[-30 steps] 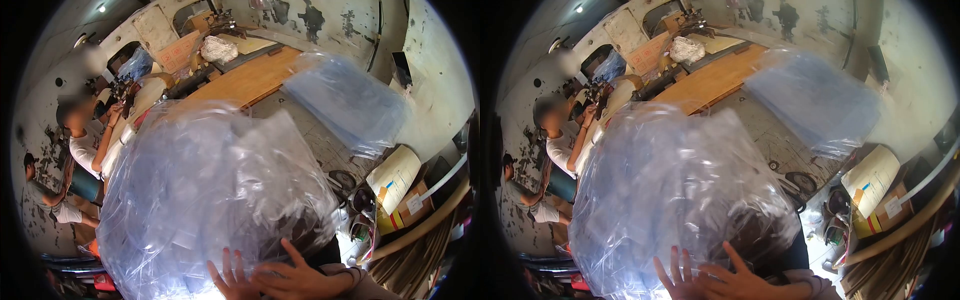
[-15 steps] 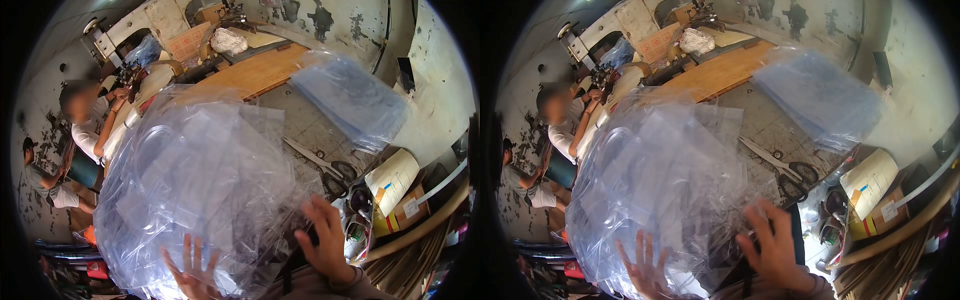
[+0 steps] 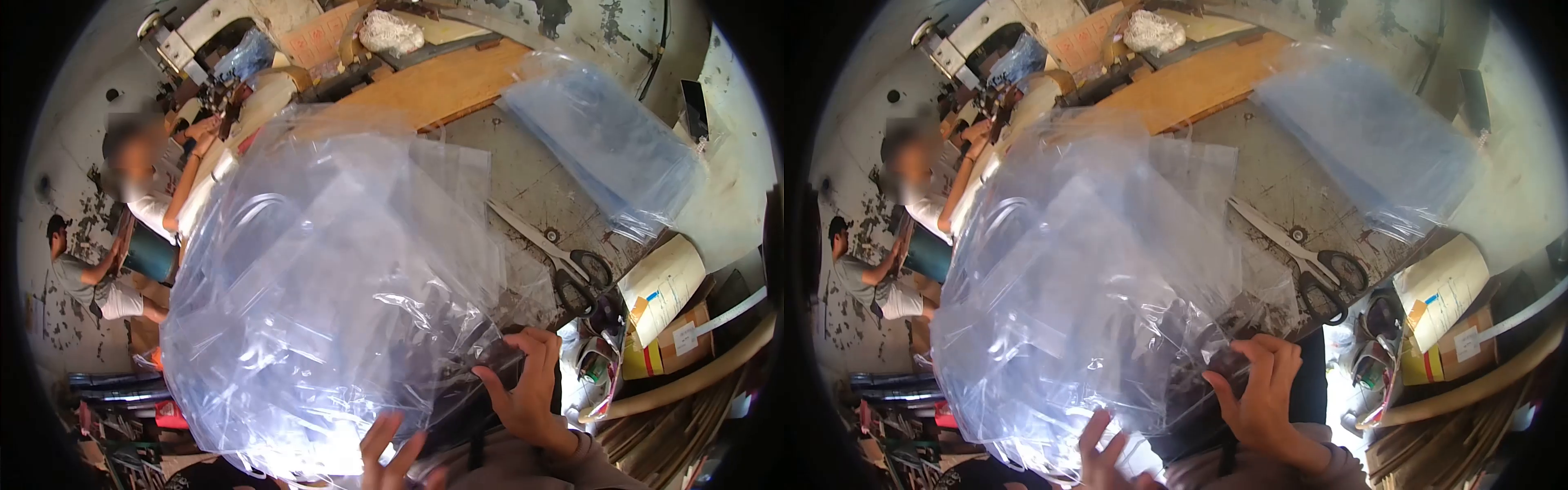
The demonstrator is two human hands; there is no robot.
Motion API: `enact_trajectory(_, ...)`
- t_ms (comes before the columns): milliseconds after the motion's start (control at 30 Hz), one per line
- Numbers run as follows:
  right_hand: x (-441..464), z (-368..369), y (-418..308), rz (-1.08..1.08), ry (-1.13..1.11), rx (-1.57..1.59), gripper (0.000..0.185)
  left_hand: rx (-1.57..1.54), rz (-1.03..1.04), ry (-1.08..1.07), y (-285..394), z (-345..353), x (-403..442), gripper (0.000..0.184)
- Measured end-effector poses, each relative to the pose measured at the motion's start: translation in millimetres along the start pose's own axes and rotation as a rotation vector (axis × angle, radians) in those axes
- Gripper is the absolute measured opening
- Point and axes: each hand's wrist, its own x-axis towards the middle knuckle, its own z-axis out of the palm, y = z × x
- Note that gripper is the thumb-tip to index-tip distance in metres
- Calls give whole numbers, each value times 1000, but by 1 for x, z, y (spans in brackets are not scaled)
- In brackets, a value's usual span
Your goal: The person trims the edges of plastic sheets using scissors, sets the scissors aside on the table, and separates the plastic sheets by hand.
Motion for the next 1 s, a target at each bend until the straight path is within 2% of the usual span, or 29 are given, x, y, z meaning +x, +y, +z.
enact_trajectory(33, -3, 0, 1, 26, 94, 165, 35, -115, -57, -37, 5, 8, 15, 46)
enact_trajectory(67, -5, -4, 1, 34, 76, 163, 35, 35, -58, -56, 13, 12, 30, 49)
enact_trajectory(133, -7, -13, -3, -240, -38, -71, 25, 16, -156, -85, 11, 10, 36, 53)
enact_trajectory(167, -8, -11, -7, -302, -7, -110, 21, 25, -169, -92, 10, 13, 36, 53)
enact_trajectory(233, -12, -7, -12, -365, -85, -91, 20, -226, -132, 25, 6, 17, 37, 55)
enact_trajectory(267, -14, -6, -15, -437, -153, -83, 21, -215, -135, 20, 6, 17, 38, 55)
enact_trajectory(333, -12, -6, -19, -474, -207, -119, 24, -148, -196, -135, 7, 21, 42, 55)
enact_trajectory(400, -11, -9, -18, -419, -282, -26, 23, -122, -227, -224, 9, 28, 49, 56)
enact_trajectory(433, -6, -13, -15, -410, -283, -29, 23, -50, -245, -219, 11, 32, 54, 49)
enact_trajectory(500, 7, -25, -6, -330, -429, 390, 24, 20, -262, -225, 10, 37, 55, 43)
enact_trajectory(533, 7, -32, 1, -319, -426, 387, 24, 116, -195, -163, 8, 39, 54, 45)
enact_trajectory(600, 6, -43, 13, -189, -202, 381, 28, 206, -131, -109, 7, 41, 52, 48)
enact_trajectory(667, 6, -43, 15, 15, -22, 191, 23, 160, -138, -156, 9, 42, 53, 45)
enact_trajectory(700, 12, -39, 11, 198, 30, 327, 17, 154, -141, -164, 9, 40, 54, 45)
enact_trajectory(733, 12, -41, 14, 207, 28, 319, 17, 207, -73, -252, 9, 36, 55, 51)
enact_trajectory(767, 12, -43, 21, 221, -68, 370, 15, 259, 0, -336, 9, 34, 55, 58)
enact_trajectory(800, 12, -43, 27, 232, -165, 422, 13, 254, 2, -340, 8, 37, 54, 58)
enact_trajectory(867, 13, -44, 30, 153, -143, 385, 18, 189, 35, -242, 5, 43, 50, 57)
enact_trajectory(900, 14, -46, 28, 267, -183, 458, 19, 169, 46, -209, 5, 44, 49, 57)
enact_trajectory(933, 15, -47, 26, 381, -224, 533, 21, 224, 33, -224, 6, 45, 47, 67)
enact_trajectory(967, 16, -48, 25, 380, -227, 535, 21, 280, 20, -238, 6, 45, 46, 79)
enact_trajectory(1000, 17, -48, 24, 311, -243, 516, 23, 283, 16, -237, 5, 46, 46, 79)
